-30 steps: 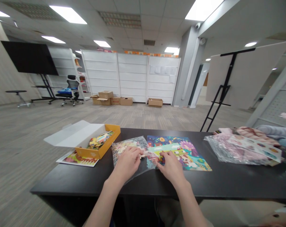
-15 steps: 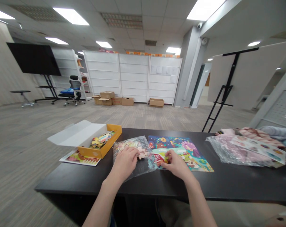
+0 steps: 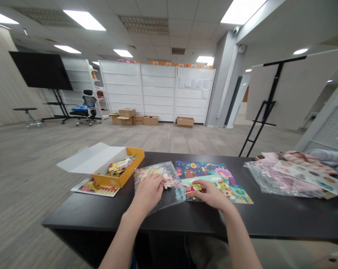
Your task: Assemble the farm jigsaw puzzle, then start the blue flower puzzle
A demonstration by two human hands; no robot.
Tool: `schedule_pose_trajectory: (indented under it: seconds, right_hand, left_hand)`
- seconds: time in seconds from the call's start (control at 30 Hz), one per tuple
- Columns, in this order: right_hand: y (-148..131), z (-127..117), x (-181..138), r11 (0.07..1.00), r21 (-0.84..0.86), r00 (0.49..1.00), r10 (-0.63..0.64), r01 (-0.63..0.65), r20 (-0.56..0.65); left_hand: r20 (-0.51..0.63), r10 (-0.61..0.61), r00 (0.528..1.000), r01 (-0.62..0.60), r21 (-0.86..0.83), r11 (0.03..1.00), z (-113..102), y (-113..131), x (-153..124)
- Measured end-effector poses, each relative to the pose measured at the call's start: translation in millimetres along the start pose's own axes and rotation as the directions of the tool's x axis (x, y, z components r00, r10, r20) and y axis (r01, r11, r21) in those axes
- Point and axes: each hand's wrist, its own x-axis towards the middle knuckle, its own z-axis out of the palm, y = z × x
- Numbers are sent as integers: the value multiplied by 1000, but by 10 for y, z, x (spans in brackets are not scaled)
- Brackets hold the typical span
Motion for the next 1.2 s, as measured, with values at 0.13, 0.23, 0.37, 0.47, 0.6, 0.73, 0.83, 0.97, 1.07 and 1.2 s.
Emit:
schedule_pose_trajectory:
  seconds: [0.13, 0.23, 0.37, 0.47, 0.6, 0.73, 0.83, 0.97, 1.07, 1.2]
  right_hand:
    - [-18, -94, -134, 930, 367, 999, -30, 32, -10]
    - [-130, -147, -232, 847, 529, 998, -62, 44, 18]
    - [-276, -149, -299, 755, 653, 994, -105, 58, 33]
    - [-385, -30, -311, 742, 670, 972, -169, 17, 164]
    - [-557, 318, -254, 790, 612, 938, -246, 47, 245]
    - [-661, 644, -120, 830, 530, 961, -259, 174, 91]
    - [-705, 772, -32, 850, 483, 958, -279, 212, 72]
    - [-735, 832, 8, 854, 449, 935, -340, 264, 98]
    - [-722, 792, -26, 886, 355, 937, -342, 296, 72]
    - [-646, 583, -80, 901, 328, 948, -315, 283, 49]
  left_hand:
    - [-44, -60, 997, 56, -79, 995, -117, -18, -9]
    - [-38, -139, 990, 133, -134, 982, -199, -47, -7]
    - [-61, -212, 975, 190, -260, 947, -186, -49, 10]
    - [-118, -226, 967, 165, -385, 908, -121, -4, 37]
    - [-204, -255, 945, 148, -429, 891, -104, 71, 74]
    - [-258, -275, 926, 155, -404, 901, -138, 103, 90]
    - [-277, -255, 926, 141, -371, 918, -129, 92, 82]
    - [-289, -216, 933, 121, -314, 942, -94, 63, 54]
    - [-292, -201, 935, 114, -289, 951, -80, 47, 41]
    - [-295, -103, 950, 28, -248, 968, -70, 44, 51]
